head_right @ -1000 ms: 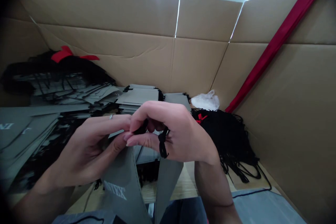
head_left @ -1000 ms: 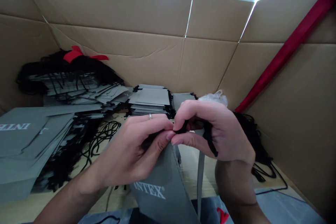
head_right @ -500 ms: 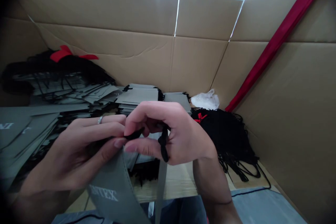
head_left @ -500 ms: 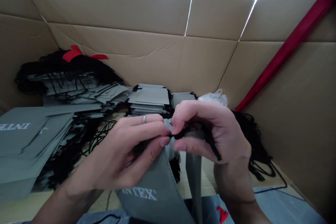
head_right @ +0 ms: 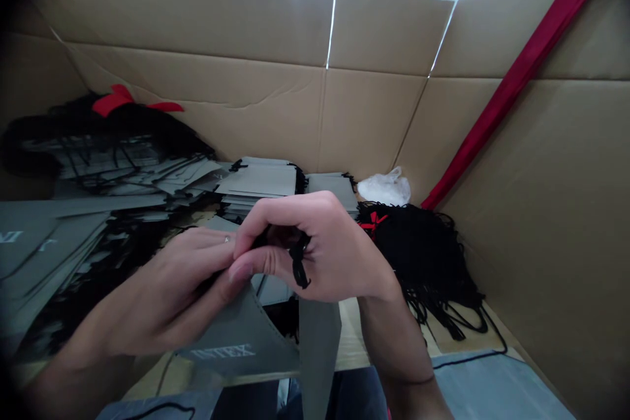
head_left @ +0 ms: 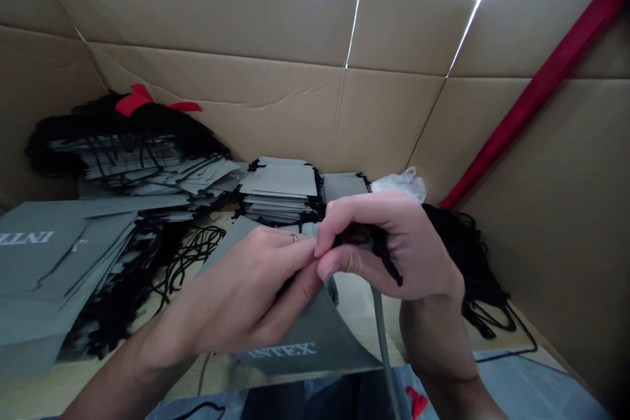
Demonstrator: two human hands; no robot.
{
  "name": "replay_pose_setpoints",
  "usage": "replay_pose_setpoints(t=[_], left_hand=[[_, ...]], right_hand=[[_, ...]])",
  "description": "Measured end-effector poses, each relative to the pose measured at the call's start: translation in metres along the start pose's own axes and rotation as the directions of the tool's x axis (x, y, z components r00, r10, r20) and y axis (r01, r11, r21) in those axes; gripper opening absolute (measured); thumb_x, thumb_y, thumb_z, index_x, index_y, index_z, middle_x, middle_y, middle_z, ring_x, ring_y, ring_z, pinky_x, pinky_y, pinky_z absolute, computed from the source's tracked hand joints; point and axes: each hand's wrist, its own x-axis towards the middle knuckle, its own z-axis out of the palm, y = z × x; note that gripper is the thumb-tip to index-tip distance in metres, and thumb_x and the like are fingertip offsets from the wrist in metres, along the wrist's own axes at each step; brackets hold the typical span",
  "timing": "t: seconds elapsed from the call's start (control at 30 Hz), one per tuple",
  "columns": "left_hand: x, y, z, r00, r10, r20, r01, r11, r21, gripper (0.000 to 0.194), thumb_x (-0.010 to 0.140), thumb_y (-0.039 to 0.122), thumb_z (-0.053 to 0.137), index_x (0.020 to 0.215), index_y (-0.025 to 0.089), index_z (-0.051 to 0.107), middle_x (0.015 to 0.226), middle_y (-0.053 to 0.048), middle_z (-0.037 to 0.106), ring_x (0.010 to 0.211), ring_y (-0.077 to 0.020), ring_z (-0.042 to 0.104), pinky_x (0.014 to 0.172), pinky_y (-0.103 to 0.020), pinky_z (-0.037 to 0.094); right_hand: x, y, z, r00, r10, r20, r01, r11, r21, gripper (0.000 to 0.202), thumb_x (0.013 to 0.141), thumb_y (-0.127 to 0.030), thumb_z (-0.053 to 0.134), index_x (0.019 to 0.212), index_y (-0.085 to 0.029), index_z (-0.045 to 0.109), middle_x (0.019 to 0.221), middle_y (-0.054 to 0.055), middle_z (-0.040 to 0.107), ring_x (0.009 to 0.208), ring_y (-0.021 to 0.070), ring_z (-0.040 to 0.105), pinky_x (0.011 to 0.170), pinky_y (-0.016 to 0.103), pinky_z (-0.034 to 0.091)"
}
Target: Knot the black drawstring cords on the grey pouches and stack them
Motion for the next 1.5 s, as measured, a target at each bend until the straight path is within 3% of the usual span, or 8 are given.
replay_pose_setpoints(t=[0.23,0.57,0.83,0.93,1.03,1.17,1.33,1.5], left_hand=[[0.0,0.004,0.014,0.966,0.16,-0.201,-0.151,0.987,0.062,0.022,0.109,0.006,0.054,0.094,0.022,0.05,0.082,0.001,0.052,0.081,-0.016,0.051,0.074,-0.029,0.052],[-0.003,0.013,0.017,0.957,0.1,-0.273,-0.12,0.991,-0.058,0.026,0.103,0.004,0.059,0.091,0.024,0.048,0.079,0.001,0.051,0.083,-0.0182,0.056,0.088,-0.036,0.062],[0.0,0.01,0.001,0.981,-0.127,-0.149,0.112,0.988,-0.102,0.02,0.122,0.018,0.046,0.109,0.022,0.061,0.087,0.003,0.064,0.072,-0.0106,0.055,0.066,-0.027,0.046],[0.0,0.006,-0.002,0.969,-0.194,-0.152,0.18,0.979,-0.1,0.021,0.125,0.022,0.044,0.123,0.025,0.065,0.085,0.007,0.063,0.069,-0.0086,0.055,0.065,-0.025,0.044],[0.0,0.004,-0.002,0.963,-0.214,-0.161,0.199,0.974,-0.107,0.024,0.127,0.025,0.042,0.128,0.027,0.065,0.082,0.007,0.058,0.07,-0.0088,0.053,0.068,-0.024,0.043],[0.0,0.005,-0.005,0.955,-0.262,-0.139,0.226,0.947,-0.229,0.022,0.128,0.034,0.042,0.127,0.027,0.063,0.085,0.006,0.056,0.07,-0.0097,0.05,0.066,-0.026,0.042],[-0.001,0.003,-0.008,0.944,-0.329,-0.032,0.291,0.872,-0.393,0.03,0.127,0.043,0.045,0.114,0.025,0.066,0.09,0.003,0.062,0.078,-0.011,0.056,0.069,-0.026,0.046],[0.001,0.004,-0.003,0.935,-0.349,-0.062,0.279,0.832,-0.48,0.034,0.127,0.041,0.047,0.107,0.022,0.067,0.091,0.0,0.064,0.078,-0.0121,0.055,0.066,-0.024,0.047]], right_hand=[[-0.005,-0.007,0.004,0.988,0.157,-0.003,-0.151,0.958,0.243,0.026,0.105,-0.039,0.085,0.097,-0.014,0.08,0.087,0.005,0.083,0.072,0.0109,0.072,0.07,0.024,0.06],[-0.003,-0.004,0.009,0.979,0.203,-0.018,-0.181,0.906,0.384,0.038,0.104,-0.05,0.086,0.09,-0.018,0.073,0.075,-0.001,0.069,0.068,0.0119,0.062,0.069,0.027,0.054],[-0.003,-0.005,-0.005,0.985,0.11,-0.13,-0.115,0.993,-0.031,0.035,0.097,-0.033,0.096,0.118,-0.021,0.072,0.067,-0.011,0.054,0.055,0.0092,0.048,0.057,0.026,0.037],[-0.008,-0.014,-0.013,0.967,0.153,-0.203,-0.193,0.962,-0.195,0.051,0.085,-0.048,0.103,0.112,-0.022,0.068,0.076,-0.008,0.048,0.064,0.0113,0.04,0.06,0.031,0.03],[-0.014,-0.022,-0.017,0.952,0.235,-0.197,-0.272,0.943,-0.193,0.043,0.104,-0.066,0.076,0.104,-0.024,0.065,0.089,-0.001,0.054,0.075,0.0168,0.044,0.065,0.034,0.034],[-0.017,-0.028,-0.02,0.941,0.244,-0.234,-0.307,0.906,-0.293,0.025,0.117,-0.042,0.06,0.101,-0.025,0.068,0.091,0.002,0.058,0.081,0.0191,0.05,0.068,0.034,0.039],[-0.011,-0.026,-0.02,0.989,0.081,-0.125,-0.115,0.948,-0.297,0.007,0.11,-0.028,0.08,0.106,-0.024,0.084,0.096,0.005,0.076,0.087,0.019,0.069,0.073,0.032,0.056],[-0.009,-0.015,-0.009,0.923,0.001,-0.384,-0.101,0.965,-0.241,0.02,0.091,-0.03,0.103,0.097,-0.026,0.084,0.089,0.002,0.084,0.076,0.019,0.079,0.063,0.03,0.065]])
